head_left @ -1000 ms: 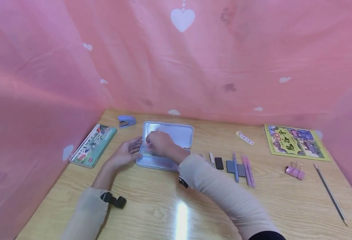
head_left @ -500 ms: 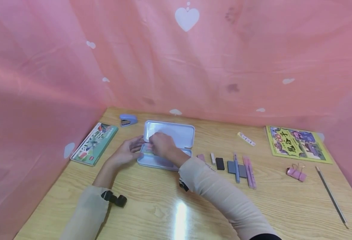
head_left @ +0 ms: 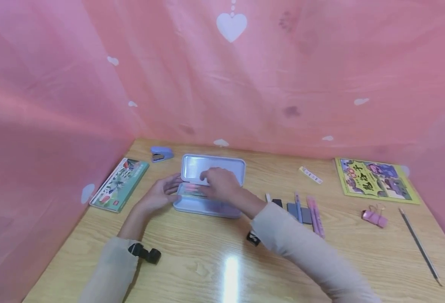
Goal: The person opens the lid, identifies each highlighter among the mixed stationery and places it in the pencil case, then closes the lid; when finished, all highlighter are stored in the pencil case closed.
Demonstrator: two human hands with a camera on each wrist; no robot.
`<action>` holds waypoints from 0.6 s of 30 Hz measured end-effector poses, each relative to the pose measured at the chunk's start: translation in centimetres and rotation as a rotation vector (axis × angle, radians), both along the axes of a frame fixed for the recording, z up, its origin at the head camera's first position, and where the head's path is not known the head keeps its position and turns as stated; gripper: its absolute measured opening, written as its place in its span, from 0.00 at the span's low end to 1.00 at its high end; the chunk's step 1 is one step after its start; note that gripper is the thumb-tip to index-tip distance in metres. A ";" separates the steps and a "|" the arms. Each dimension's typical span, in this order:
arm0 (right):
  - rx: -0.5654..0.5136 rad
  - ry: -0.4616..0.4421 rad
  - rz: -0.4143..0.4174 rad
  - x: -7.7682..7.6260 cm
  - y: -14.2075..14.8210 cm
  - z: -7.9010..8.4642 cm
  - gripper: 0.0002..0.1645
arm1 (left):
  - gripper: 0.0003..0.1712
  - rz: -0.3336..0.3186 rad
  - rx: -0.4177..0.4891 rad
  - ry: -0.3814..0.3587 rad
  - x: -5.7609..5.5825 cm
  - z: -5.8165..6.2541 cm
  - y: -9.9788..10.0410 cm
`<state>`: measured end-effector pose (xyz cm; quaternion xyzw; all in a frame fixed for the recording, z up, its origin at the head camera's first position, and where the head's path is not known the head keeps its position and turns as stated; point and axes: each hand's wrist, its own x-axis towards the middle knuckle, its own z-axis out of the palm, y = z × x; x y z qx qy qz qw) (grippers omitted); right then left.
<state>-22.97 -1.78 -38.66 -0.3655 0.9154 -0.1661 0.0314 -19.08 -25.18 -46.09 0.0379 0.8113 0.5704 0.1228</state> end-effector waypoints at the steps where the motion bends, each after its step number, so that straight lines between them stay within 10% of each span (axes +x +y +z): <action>1: -0.020 0.005 -0.003 0.1 1.1 0.4 0.20 | 0.44 0.004 0.000 0.000 0.0 0.1 0.0; 18: 0.050 0.068 -0.351 0.4 21.9 2.9 0.34 | 0.44 -0.001 0.040 0.026 -0.1 -0.2 0.0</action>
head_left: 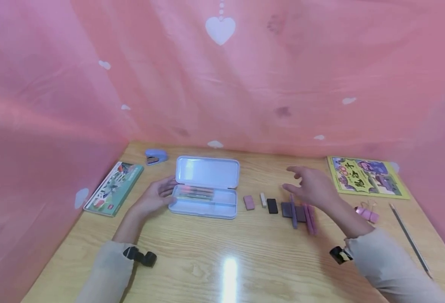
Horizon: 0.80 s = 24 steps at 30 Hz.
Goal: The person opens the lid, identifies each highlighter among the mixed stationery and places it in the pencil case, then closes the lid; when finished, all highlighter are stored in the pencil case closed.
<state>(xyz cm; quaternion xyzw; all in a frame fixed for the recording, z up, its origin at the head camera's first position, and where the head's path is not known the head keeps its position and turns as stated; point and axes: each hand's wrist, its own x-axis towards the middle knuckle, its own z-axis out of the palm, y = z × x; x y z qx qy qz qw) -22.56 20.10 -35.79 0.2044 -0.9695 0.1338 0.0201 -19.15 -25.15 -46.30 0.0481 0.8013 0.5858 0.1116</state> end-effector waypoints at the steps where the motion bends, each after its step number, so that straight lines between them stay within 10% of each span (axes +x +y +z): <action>1: 0.004 -0.002 -0.004 0.0 0.4 0.0 0.33 | 0.44 -0.002 0.004 0.005 0.1 0.0 -0.1; 24: -0.028 -0.221 -0.270 -0.3 0.6 -6.3 0.17 | 0.44 0.006 -0.022 -0.012 0.0 -0.2 -0.1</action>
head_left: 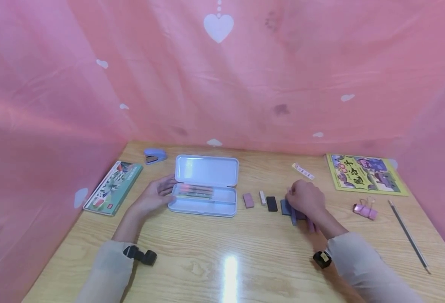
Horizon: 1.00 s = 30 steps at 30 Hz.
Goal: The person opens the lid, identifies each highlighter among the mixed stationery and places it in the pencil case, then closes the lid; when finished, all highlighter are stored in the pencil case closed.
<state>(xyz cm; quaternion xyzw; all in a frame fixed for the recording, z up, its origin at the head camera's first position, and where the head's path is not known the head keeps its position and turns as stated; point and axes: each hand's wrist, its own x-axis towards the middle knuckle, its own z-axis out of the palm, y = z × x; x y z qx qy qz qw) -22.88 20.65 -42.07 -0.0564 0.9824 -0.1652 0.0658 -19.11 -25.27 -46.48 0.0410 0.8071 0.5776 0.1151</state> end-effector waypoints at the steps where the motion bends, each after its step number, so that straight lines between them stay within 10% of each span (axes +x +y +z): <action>1: -0.017 0.011 0.010 0.0 0.0 0.1 0.17 | 0.44 -0.001 0.002 0.002 0.0 0.0 0.0; 16: -0.137 0.196 0.196 0.3 -2.5 3.5 0.17 | 0.43 -0.011 0.035 0.012 0.0 0.0 -0.1; 30: -0.040 0.259 0.441 0.7 -15.0 4.5 0.13 | 0.43 -0.006 0.020 0.023 0.1 0.2 0.0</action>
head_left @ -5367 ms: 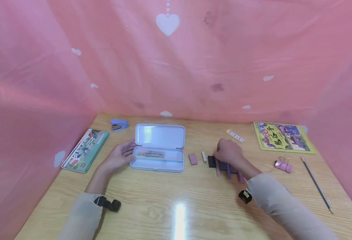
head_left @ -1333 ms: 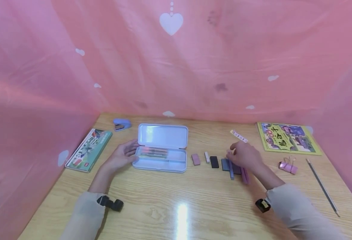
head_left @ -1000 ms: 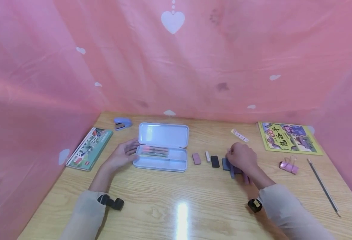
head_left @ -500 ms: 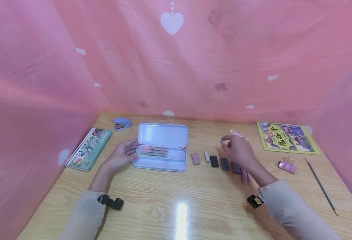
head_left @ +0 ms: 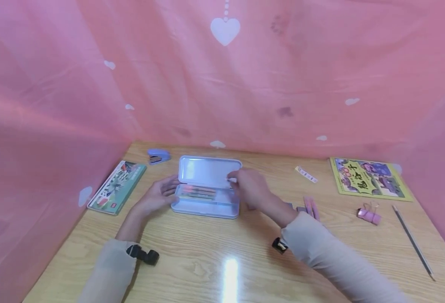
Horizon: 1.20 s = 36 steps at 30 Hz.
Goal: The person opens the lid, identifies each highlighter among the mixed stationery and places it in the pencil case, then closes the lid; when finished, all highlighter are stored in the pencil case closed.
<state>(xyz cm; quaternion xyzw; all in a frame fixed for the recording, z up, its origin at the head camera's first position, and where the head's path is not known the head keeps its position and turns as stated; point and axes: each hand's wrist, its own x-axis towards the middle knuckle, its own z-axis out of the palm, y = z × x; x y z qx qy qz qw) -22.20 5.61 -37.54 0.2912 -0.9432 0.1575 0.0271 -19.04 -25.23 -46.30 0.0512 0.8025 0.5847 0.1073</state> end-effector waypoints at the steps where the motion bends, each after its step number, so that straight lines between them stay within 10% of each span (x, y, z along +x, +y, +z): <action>1: 0.012 -0.008 0.025 0.1 -0.8 0.0 0.13 | 0.44 -0.002 -0.004 0.000 0.0 0.0 0.0; 10: 0.024 -0.101 0.145 0.3 -4.9 -0.7 0.13 | 0.44 -0.006 0.008 -0.010 -0.1 0.1 0.0; 36: 0.019 -0.234 0.143 0.5 -5.4 -3.9 0.14 | 0.43 0.010 0.003 -0.002 -0.1 -0.2 0.0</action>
